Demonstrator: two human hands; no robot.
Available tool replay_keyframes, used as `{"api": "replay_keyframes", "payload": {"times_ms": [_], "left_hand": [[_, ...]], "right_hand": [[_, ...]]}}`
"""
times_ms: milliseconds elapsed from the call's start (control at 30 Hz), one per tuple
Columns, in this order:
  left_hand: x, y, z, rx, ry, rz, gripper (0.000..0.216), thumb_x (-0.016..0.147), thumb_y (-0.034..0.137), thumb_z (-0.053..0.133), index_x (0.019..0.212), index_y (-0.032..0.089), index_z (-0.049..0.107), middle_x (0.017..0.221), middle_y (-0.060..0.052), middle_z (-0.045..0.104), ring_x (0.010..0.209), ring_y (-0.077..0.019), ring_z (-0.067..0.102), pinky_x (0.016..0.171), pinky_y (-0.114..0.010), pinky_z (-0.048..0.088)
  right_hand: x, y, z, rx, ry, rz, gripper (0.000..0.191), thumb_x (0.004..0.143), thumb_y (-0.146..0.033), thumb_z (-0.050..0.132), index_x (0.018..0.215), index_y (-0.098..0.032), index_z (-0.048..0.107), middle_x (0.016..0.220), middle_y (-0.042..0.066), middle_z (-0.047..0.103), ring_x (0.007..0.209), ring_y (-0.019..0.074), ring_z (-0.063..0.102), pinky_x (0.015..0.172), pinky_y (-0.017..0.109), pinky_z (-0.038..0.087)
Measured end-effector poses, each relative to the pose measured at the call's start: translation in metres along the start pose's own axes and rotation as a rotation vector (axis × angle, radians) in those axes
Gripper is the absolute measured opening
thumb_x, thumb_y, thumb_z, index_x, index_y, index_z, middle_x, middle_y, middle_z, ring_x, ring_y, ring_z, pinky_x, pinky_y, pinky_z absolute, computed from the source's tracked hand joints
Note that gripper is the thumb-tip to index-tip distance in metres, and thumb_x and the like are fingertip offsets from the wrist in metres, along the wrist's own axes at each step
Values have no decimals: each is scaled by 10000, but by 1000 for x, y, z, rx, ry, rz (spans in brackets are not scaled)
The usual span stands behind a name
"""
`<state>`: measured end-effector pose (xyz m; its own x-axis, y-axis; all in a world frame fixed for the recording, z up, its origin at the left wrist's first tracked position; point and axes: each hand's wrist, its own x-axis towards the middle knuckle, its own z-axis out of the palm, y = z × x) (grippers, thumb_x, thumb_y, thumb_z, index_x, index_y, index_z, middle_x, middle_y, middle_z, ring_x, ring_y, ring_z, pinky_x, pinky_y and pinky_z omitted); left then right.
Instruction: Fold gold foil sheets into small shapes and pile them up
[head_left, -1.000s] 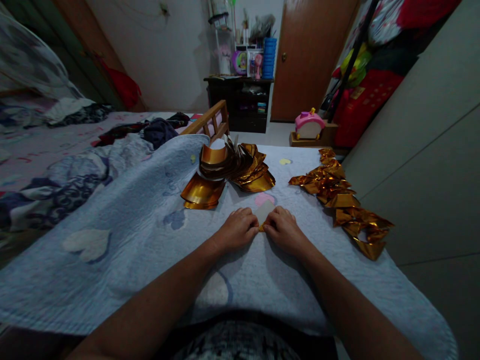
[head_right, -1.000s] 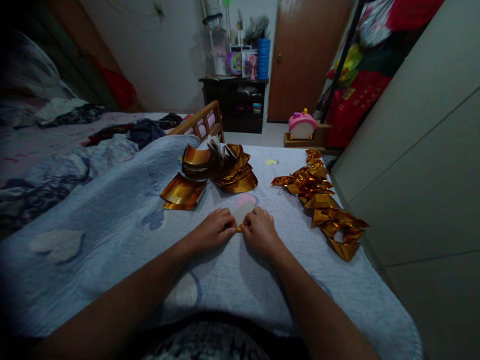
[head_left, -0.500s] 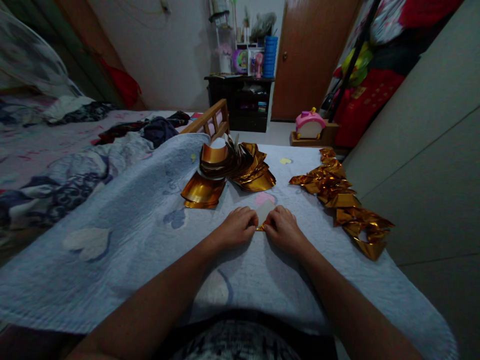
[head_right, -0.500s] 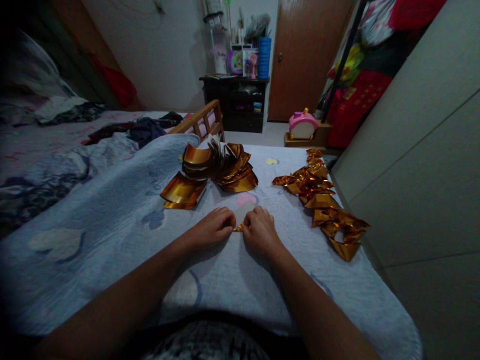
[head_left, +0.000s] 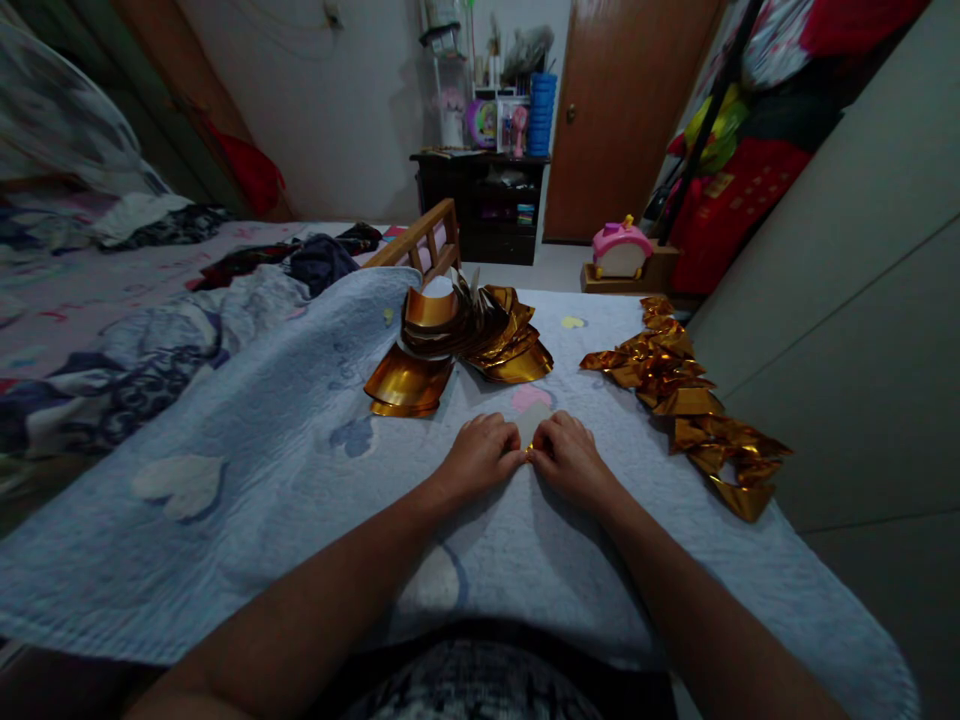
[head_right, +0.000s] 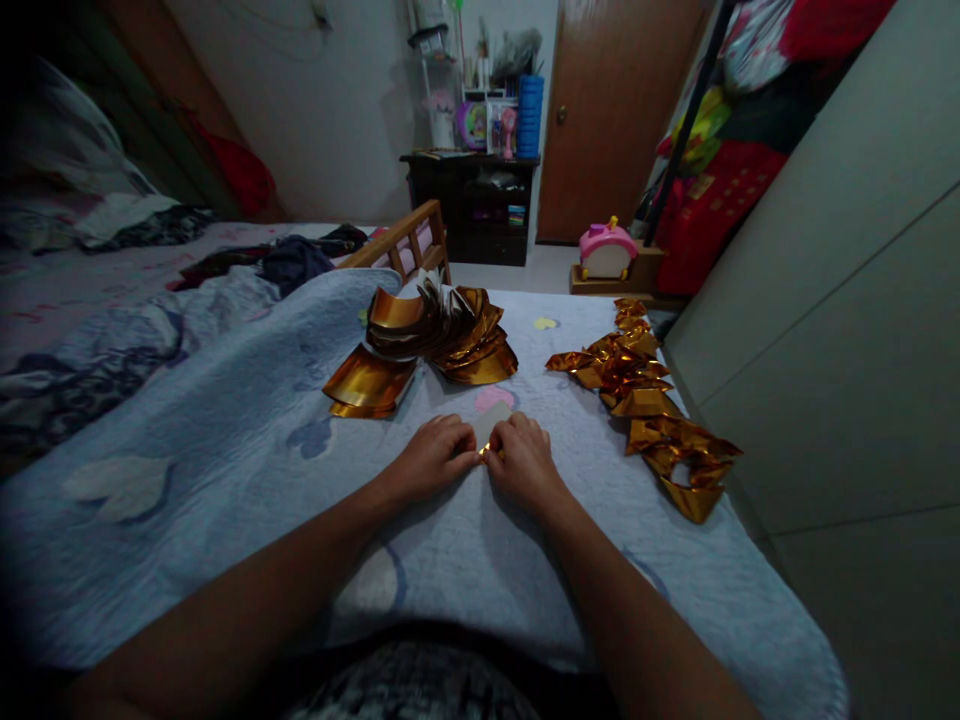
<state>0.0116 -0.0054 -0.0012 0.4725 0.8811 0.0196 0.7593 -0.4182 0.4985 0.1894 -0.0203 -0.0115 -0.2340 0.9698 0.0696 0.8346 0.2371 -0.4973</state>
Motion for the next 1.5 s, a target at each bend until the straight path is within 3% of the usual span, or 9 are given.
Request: {"api": "replay_keyframes", "payload": {"times_ms": [367, 533, 1100, 1500], "left_hand": [[-5, 8, 0, -7, -9, -65, 72, 889, 288, 657, 921, 226, 671, 962, -39, 617, 1001, -246, 528, 870, -373, 359], [-5, 10, -2, -19, -14, -11, 94, 897, 255, 653, 979, 254, 700, 1013, -37, 620, 1051, -244, 506, 909, -374, 343], [-3, 1, -2, -59, -49, 32, 172, 902, 277, 660, 1056, 268, 736, 956, -36, 635, 991, -233, 531, 896, -364, 371], [-2, 3, -6, -63, -80, 19, 197, 894, 254, 654, 1078, 250, 722, 987, -37, 644, 1024, -237, 542, 927, -371, 387]], "right_hand": [[1, 3, 1, 9, -7, -9, 41, 872, -173, 576, 850, -202, 594, 985, 69, 589, 955, 226, 521, 811, 333, 328], [2, 3, 3, 7, 3, -4, 57, 867, -152, 549, 875, -196, 583, 972, 67, 584, 925, 221, 521, 797, 326, 331], [-1, 3, 2, -66, 16, -64, 59, 893, -218, 545, 949, -201, 548, 1020, 81, 592, 935, 238, 518, 788, 344, 340], [-3, -5, -3, -124, 34, 43, 365, 855, -320, 678, 1192, -237, 566, 1105, 90, 579, 1028, 284, 529, 802, 356, 338]]}}
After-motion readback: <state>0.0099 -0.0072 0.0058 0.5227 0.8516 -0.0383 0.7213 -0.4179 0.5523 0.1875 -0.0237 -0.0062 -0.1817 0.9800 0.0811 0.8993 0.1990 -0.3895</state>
